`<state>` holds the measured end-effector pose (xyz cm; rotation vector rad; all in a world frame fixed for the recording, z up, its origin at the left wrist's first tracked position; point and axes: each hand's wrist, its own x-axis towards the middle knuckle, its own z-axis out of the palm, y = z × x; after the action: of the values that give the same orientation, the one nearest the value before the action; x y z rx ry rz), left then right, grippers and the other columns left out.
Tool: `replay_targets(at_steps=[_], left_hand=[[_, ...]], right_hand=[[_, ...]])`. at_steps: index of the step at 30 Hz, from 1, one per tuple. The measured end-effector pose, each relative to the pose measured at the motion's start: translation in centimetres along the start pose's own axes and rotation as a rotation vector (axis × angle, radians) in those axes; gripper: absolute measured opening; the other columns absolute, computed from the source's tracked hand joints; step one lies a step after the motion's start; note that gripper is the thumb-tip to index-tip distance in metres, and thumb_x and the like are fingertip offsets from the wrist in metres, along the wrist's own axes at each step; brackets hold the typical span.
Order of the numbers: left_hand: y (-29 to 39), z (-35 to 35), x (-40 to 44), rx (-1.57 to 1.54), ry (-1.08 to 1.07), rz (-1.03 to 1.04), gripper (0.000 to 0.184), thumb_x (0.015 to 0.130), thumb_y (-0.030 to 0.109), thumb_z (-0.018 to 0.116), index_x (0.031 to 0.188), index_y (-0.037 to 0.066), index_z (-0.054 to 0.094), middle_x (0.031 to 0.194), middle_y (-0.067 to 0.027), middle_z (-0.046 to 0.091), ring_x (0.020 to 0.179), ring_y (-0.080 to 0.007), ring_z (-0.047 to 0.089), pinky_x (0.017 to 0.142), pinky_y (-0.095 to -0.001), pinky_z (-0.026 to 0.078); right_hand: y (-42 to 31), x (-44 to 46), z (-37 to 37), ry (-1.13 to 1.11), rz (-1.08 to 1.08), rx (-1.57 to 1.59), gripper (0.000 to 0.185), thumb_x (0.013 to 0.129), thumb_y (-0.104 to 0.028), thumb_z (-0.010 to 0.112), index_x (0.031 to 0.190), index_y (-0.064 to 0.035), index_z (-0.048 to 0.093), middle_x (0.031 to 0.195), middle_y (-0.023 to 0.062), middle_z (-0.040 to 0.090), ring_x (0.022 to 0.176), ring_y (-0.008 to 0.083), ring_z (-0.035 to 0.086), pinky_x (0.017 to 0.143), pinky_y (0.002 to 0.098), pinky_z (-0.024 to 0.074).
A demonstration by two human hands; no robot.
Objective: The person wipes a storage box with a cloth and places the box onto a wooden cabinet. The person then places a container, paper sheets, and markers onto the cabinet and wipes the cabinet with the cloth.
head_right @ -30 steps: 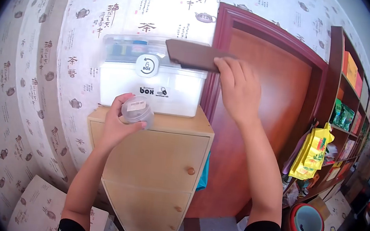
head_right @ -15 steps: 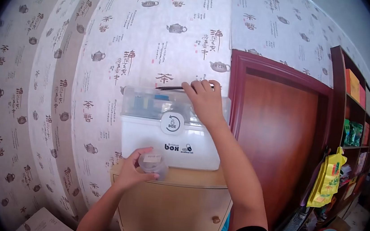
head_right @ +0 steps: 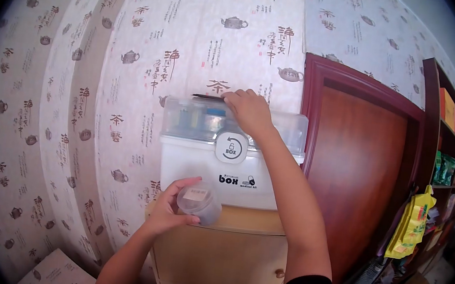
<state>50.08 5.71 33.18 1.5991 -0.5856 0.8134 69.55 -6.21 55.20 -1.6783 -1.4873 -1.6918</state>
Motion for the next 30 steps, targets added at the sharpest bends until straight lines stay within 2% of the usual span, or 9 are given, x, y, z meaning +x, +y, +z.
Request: replay_targets(at_steps=[5,7,9,13,17,21,23,26,30], left_hand=[[0.3,1.0,0.4,0.032,0.025,0.086,0.086,0.066,0.010,0.089,0.139,0.005,0.044,0.134,-0.0072,0.052,0.124,-0.0185,0.050,0.107,-0.0334,0.038],[0.4,1.3,0.9,0.009,0.073,0.136,0.084,0.069,0.011,0.087,0.140,0.004,0.042,0.135,-0.0075,0.052,0.124,-0.0186,0.050,0.107,-0.0335,0.038],[0.7,1.3,1.3,-0.012,0.119,0.193,0.082,0.072,0.012,0.085,0.141,0.004,0.041,0.135,-0.0079,0.051,0.124,-0.0186,0.051,0.107,-0.0336,0.038],[3.3,2.1,1.5,-0.079,0.284,0.177,0.074,0.083,0.013,0.076,0.144,0.003,0.037,0.139,-0.0105,0.049,0.124,-0.0192,0.050,0.107,-0.0335,0.038],[4.5,4.1,1.8,-0.245,0.281,0.076,0.075,0.088,0.013,0.070,0.149,0.005,0.029,0.143,-0.0131,0.044,0.130,-0.0212,0.046,0.109,-0.0345,0.035],[3.6,5.0,2.1,-0.224,0.187,0.149,0.079,0.090,0.013,0.068,0.154,0.008,0.021,0.150,-0.0132,0.037,0.135,-0.0234,0.040,0.111,-0.0368,0.033],[2.1,5.0,2.1,0.141,0.149,0.238,0.084,0.091,0.011,0.065,0.156,0.011,0.012,0.157,-0.0121,0.026,0.139,-0.0250,0.034,0.112,-0.0380,0.031],[0.6,3.7,2.0,0.328,-0.036,0.095,0.048,0.092,0.013,0.065,0.137,0.004,0.052,0.135,-0.0110,0.057,0.121,-0.0190,0.055,0.103,-0.0345,0.041],[-1.7,3.5,1.6,0.209,-0.044,-0.065,0.023,0.095,0.017,0.063,0.110,0.002,0.070,0.104,-0.0047,0.072,0.093,-0.0108,0.064,0.086,-0.0260,0.049]], right_hand=[[-0.8,1.5,0.1,-0.250,0.240,-0.034,0.025,0.095,-0.029,0.056,0.109,-0.0149,0.071,0.103,0.0092,0.067,0.096,0.0282,0.061,0.084,0.0409,0.0490],[-1.0,0.8,1.1,0.222,0.093,-0.092,0.027,0.094,-0.030,0.058,0.109,-0.0122,0.073,0.112,0.0133,0.066,0.102,0.0307,0.061,0.089,0.0410,0.0484],[-3.0,0.2,-1.7,0.319,-0.011,-0.114,0.031,0.094,-0.030,0.057,0.113,-0.0110,0.071,0.117,0.0160,0.064,0.107,0.0332,0.060,0.092,0.0400,0.0476],[-7.1,-4.4,-7.6,-0.634,0.097,0.762,0.061,0.086,-0.036,0.071,0.137,-0.0083,0.052,0.115,0.0179,0.065,0.104,0.0336,0.062,0.087,0.0381,0.0495],[-9.4,-7.0,-10.2,-0.721,0.100,0.562,0.087,0.075,-0.037,0.081,0.144,-0.0040,0.040,0.113,0.0188,0.066,0.099,0.0308,0.064,0.087,0.0378,0.0508],[-6.9,-7.6,-10.6,-0.450,0.061,0.705,0.094,0.067,-0.038,0.087,0.140,0.0001,0.042,0.112,0.0221,0.066,0.096,0.0285,0.065,0.088,0.0372,0.0507],[-4.6,-6.8,-11.1,-0.324,0.029,0.676,0.093,0.067,-0.038,0.087,0.139,0.0001,0.043,0.112,0.0227,0.066,0.095,0.0284,0.066,0.088,0.0373,0.0511],[-0.2,-5.3,-11.3,-0.033,0.285,0.554,0.090,0.068,-0.045,0.082,0.135,0.0030,0.045,0.113,0.0261,0.065,0.104,0.0377,0.064,0.091,0.0398,0.0502],[6.2,-4.6,-9.8,0.163,0.544,0.256,0.089,0.074,-0.045,0.078,0.139,0.0017,0.039,0.112,0.0277,0.064,0.105,0.0395,0.064,0.090,0.0423,0.0504]])
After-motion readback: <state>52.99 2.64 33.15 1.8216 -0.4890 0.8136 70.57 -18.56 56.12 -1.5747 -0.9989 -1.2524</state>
